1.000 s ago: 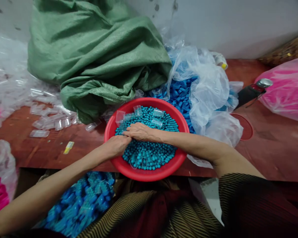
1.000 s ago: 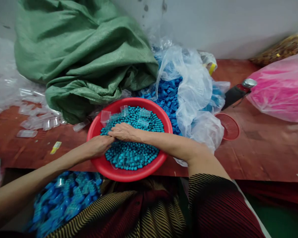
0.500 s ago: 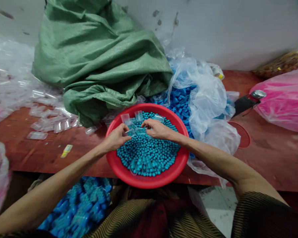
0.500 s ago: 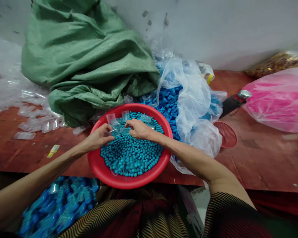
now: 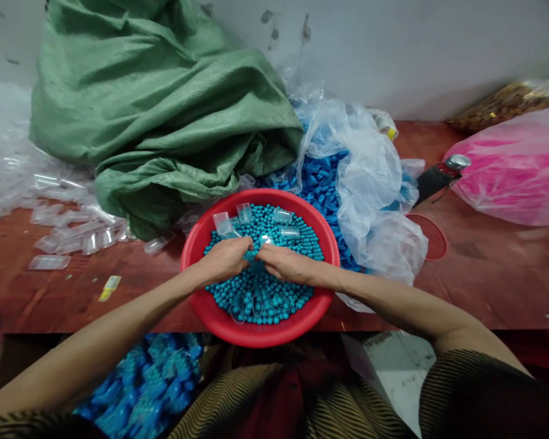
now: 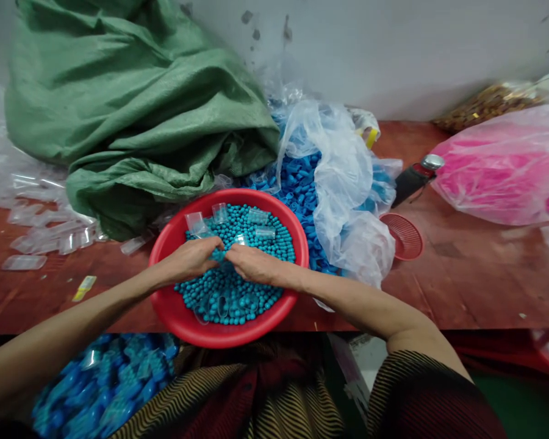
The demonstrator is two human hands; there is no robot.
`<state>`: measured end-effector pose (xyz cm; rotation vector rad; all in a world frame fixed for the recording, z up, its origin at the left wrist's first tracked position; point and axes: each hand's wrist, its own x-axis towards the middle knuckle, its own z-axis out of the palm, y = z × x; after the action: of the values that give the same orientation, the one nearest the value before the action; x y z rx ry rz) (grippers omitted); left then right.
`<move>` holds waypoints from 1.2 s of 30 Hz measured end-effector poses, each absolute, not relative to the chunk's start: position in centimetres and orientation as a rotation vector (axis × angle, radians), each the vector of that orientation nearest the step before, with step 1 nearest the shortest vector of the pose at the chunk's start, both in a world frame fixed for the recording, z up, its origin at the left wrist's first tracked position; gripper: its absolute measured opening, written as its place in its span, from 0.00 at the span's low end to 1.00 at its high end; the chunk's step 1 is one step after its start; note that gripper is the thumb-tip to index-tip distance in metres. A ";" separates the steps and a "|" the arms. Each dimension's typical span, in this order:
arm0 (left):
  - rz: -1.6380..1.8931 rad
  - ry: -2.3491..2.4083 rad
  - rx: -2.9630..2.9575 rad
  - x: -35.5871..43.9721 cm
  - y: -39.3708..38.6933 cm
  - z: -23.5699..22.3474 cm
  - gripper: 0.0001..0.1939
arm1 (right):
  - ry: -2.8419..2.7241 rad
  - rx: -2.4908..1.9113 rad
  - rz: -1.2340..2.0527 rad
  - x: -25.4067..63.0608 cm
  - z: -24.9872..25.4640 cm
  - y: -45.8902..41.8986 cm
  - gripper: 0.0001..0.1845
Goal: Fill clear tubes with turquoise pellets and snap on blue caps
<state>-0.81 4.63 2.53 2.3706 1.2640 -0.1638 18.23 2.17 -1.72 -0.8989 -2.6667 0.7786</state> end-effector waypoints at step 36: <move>0.351 1.141 1.565 0.1 6.9 1.6 0.27 | -2.074 -1.032 1.040 16.6 3.2 7.7 0.06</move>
<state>0.07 6.92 1.65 1.5649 1.1413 0.3514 16.57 7.65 3.19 -1.0320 -2.0739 1.0401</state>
